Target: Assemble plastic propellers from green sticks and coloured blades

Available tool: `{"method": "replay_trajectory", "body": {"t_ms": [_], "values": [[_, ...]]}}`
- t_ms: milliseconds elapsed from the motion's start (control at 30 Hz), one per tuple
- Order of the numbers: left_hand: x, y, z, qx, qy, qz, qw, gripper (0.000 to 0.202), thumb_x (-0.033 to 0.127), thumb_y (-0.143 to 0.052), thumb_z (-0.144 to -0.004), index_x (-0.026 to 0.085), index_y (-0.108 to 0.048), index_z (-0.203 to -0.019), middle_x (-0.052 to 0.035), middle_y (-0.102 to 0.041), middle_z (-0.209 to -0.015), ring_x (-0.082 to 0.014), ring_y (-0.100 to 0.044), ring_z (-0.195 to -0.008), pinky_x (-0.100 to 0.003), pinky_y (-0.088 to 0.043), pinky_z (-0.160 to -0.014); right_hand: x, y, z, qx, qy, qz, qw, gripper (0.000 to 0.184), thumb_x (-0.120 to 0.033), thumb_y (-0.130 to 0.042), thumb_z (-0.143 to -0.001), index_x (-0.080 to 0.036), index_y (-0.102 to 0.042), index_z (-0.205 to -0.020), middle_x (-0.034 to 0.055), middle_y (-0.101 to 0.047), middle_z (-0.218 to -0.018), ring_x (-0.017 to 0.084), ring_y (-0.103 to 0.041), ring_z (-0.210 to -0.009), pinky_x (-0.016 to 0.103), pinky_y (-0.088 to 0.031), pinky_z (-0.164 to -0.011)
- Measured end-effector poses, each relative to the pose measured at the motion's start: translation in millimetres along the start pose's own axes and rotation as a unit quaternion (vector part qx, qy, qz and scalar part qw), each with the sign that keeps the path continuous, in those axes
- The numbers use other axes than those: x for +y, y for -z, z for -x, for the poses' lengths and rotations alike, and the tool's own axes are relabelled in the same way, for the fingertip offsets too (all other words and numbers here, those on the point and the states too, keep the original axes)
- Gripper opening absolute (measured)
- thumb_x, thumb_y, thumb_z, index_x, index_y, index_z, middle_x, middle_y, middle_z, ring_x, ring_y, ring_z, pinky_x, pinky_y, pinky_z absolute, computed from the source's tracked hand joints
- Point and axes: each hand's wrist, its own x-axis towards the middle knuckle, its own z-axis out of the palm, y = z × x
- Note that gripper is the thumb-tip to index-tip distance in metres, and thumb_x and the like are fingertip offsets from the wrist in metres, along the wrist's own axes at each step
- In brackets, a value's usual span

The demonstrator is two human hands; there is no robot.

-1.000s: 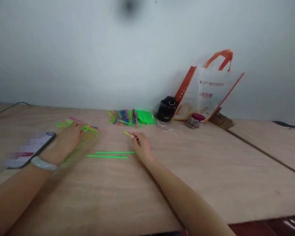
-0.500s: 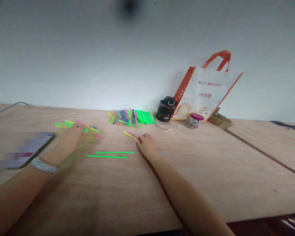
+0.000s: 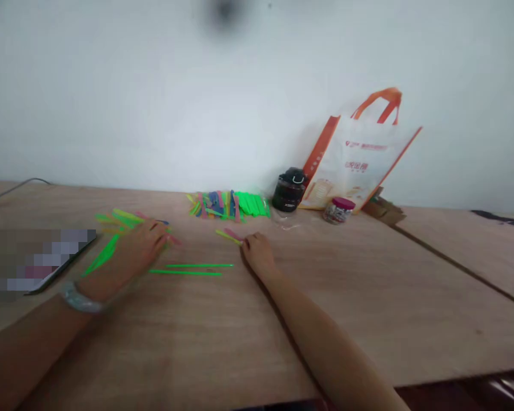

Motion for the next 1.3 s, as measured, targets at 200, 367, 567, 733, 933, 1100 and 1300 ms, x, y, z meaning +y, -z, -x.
{"method": "replay_trajectory", "body": {"t_ms": [200,367,567,733,933,1100,1300], "values": [[45.2,-8.1,14.8,-0.022,-0.196,0.076,0.977,0.018,0.027,-0.046,-0.092,0.017,-0.060,-0.096,-0.0056,-0.057,-0.097,-0.0192,-0.053,-0.090,-0.033,-0.044,-0.080,2.1,-1.5,-1.1,0.000,-0.003,-0.008,1.000,0.019,-0.018,-0.049,-0.084,-0.012,-0.067,-0.087,0.0110,-0.064,-0.092,0.020,-0.055,-0.090,0.028,-0.038,-0.082],[61.8,-29.4,21.2,-0.028,-0.251,0.122,0.960,0.017,0.025,-0.047,-0.091,0.018,-0.061,-0.097,-0.0049,-0.057,-0.096,-0.0183,-0.051,-0.093,-0.032,-0.043,-0.082,5.4,-4.2,-3.4,0.033,-0.016,-0.059,0.998,0.016,-0.015,-0.047,-0.083,-0.013,-0.063,-0.083,0.0093,-0.064,-0.087,0.019,-0.055,-0.084,0.028,-0.040,-0.076],[64.4,-42.7,23.0,-0.008,-0.246,0.142,0.959,0.021,0.022,-0.041,-0.094,0.017,-0.062,-0.095,-0.0048,-0.057,-0.092,-0.0175,-0.051,-0.090,-0.031,-0.043,-0.082,-1.4,-6.7,1.0,0.084,-0.020,-0.233,0.969,0.020,-0.020,-0.041,-0.083,-0.017,-0.060,-0.092,0.0059,-0.064,-0.088,0.017,-0.057,-0.080,0.029,-0.042,-0.072],[66.7,-41.1,21.9,-0.017,-0.219,0.160,0.962,0.019,0.024,-0.045,-0.092,0.017,-0.062,-0.091,-0.0051,-0.058,-0.089,-0.0188,-0.053,-0.087,-0.033,-0.045,-0.079,-26.2,-4.3,14.7,0.037,0.013,-0.353,0.935,0.022,-0.024,-0.048,-0.077,-0.015,-0.062,-0.092,0.0052,-0.064,-0.084,0.017,-0.056,-0.074,0.029,-0.044,-0.068],[64.0,-32.1,20.7,0.040,-0.147,0.209,0.966,0.017,0.022,-0.043,-0.092,0.016,-0.057,-0.100,-0.0056,-0.059,-0.096,-0.0186,-0.054,-0.091,-0.034,-0.046,-0.083,-52.2,8.2,30.0,-0.034,0.008,-0.450,0.892,0.030,-0.031,-0.045,-0.081,-0.016,-0.068,-0.093,0.0019,-0.064,-0.073,0.015,-0.054,-0.065,0.027,-0.044,-0.063],[61.5,-33.1,20.1,0.055,-0.138,0.235,0.961,0.024,0.019,-0.040,-0.093,0.018,-0.054,-0.113,-0.0051,-0.058,-0.096,-0.0170,-0.055,-0.089,-0.033,-0.048,-0.081,-61.1,10.1,36.7,-0.100,-0.038,-0.513,0.852,0.030,-0.033,-0.047,-0.081,-0.016,-0.069,-0.094,-0.0025,-0.054,-0.056,0.010,-0.046,-0.050,0.022,-0.038,-0.049],[60.6,-36.9,20.2,0.056,-0.139,0.251,0.956,0.030,0.018,-0.039,-0.093,0.017,-0.051,-0.121,-0.0056,-0.057,-0.094,-0.0163,-0.054,-0.086,-0.032,-0.049,-0.079,-65.2,5.4,40.6,-0.118,-0.031,-0.554,0.824,0.028,-0.031,-0.047,-0.083,-0.017,-0.068,-0.096,-0.0020,-0.056,-0.057,0.010,-0.047,-0.049,0.021,-0.038,-0.047]]}}
